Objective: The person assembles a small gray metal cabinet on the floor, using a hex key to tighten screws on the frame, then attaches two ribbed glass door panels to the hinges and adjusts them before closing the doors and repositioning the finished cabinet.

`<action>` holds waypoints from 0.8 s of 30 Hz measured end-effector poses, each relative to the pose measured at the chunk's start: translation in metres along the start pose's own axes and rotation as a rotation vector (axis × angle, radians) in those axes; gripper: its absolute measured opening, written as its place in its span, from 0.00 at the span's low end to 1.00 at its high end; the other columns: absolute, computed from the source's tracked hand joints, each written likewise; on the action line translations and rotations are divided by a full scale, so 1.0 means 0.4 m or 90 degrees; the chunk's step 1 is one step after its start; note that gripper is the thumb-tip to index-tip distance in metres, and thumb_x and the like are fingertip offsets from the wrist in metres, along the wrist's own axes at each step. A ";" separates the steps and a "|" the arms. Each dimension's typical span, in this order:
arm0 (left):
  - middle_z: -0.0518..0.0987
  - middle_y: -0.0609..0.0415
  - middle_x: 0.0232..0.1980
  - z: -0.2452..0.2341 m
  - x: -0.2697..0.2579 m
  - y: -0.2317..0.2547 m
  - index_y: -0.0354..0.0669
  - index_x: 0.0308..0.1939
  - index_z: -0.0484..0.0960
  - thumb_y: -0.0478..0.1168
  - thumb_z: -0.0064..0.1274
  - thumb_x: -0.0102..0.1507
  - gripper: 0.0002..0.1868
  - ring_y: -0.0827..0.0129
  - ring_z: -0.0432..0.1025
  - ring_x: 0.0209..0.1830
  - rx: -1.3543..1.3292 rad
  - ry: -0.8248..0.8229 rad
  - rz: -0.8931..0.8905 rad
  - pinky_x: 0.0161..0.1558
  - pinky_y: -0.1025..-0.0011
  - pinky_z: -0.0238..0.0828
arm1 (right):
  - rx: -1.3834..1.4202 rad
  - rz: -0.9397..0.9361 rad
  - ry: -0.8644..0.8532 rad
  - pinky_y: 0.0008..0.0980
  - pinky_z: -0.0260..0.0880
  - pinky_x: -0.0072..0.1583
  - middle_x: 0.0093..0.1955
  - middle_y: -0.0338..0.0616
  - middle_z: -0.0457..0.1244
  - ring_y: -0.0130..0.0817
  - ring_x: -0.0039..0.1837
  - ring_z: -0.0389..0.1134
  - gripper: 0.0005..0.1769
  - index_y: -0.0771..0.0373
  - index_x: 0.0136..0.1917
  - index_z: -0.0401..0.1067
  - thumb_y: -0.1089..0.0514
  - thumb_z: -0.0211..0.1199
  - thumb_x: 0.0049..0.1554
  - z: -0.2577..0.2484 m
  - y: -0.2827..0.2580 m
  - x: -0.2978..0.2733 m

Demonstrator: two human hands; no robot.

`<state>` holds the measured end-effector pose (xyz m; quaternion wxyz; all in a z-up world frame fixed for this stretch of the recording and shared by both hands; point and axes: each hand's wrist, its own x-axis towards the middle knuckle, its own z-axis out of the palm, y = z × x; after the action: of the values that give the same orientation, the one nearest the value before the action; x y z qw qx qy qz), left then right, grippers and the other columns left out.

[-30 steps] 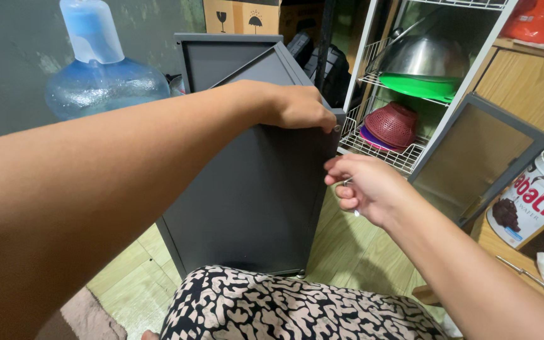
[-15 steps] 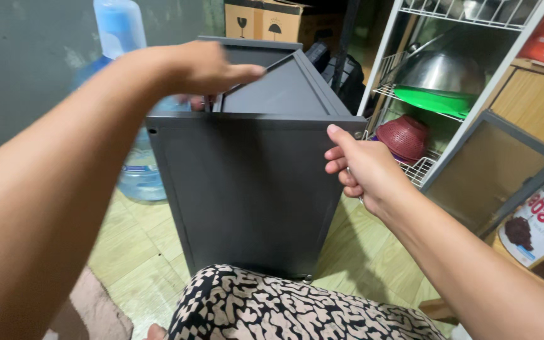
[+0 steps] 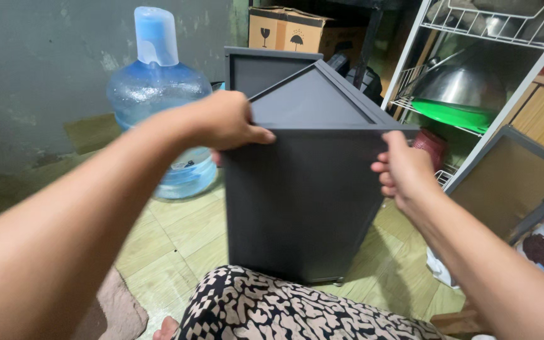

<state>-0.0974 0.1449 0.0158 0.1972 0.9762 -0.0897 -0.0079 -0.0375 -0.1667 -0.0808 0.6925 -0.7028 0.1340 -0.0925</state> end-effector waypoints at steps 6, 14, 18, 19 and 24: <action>0.86 0.32 0.37 0.105 0.003 0.212 0.24 0.39 0.84 0.55 0.54 0.65 0.29 0.53 0.82 0.26 0.026 0.020 0.099 0.34 0.60 0.82 | -0.041 0.026 0.019 0.26 0.43 0.29 0.36 0.41 0.60 0.23 0.27 0.46 0.17 0.59 0.45 0.61 0.43 0.54 0.60 -0.201 -0.007 0.150; 0.83 0.41 0.50 0.221 0.102 0.455 0.39 0.47 0.86 0.51 0.58 0.62 0.20 0.49 0.78 0.54 0.039 0.104 0.193 0.54 0.57 0.76 | -0.259 -0.059 -0.042 0.28 0.48 0.33 0.49 0.42 0.67 0.25 0.33 0.53 0.22 0.59 0.61 0.70 0.54 0.61 0.53 -0.367 -0.045 0.144; 0.84 0.44 0.52 0.261 0.159 0.562 0.41 0.49 0.86 0.51 0.60 0.60 0.20 0.52 0.78 0.55 0.019 0.078 0.196 0.54 0.59 0.77 | -0.353 -0.196 -0.153 0.27 0.73 0.52 0.53 0.45 0.71 0.26 0.49 0.73 0.34 0.62 0.66 0.68 0.64 0.68 0.45 -0.394 -0.027 0.048; 0.83 0.45 0.53 0.271 0.173 0.585 0.42 0.49 0.86 0.50 0.62 0.58 0.20 0.53 0.78 0.56 0.022 0.078 0.202 0.54 0.60 0.77 | -0.368 -0.176 -0.160 0.28 0.73 0.54 0.52 0.47 0.72 0.29 0.50 0.73 0.36 0.62 0.67 0.67 0.64 0.70 0.43 -0.397 -0.023 0.018; 0.84 0.47 0.54 0.304 0.224 0.669 0.43 0.49 0.87 0.41 0.61 0.56 0.17 0.55 0.79 0.56 -0.038 0.062 0.166 0.54 0.62 0.77 | -0.463 -0.222 -0.146 0.34 0.72 0.60 0.55 0.43 0.72 0.35 0.58 0.73 0.40 0.64 0.62 0.69 0.48 0.80 0.41 -0.320 -0.016 -0.096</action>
<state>-0.0616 -0.1601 0.0089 0.2295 0.9492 -0.2061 0.0628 -0.1138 -0.2757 -0.0690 0.3838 -0.9194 -0.0409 -0.0759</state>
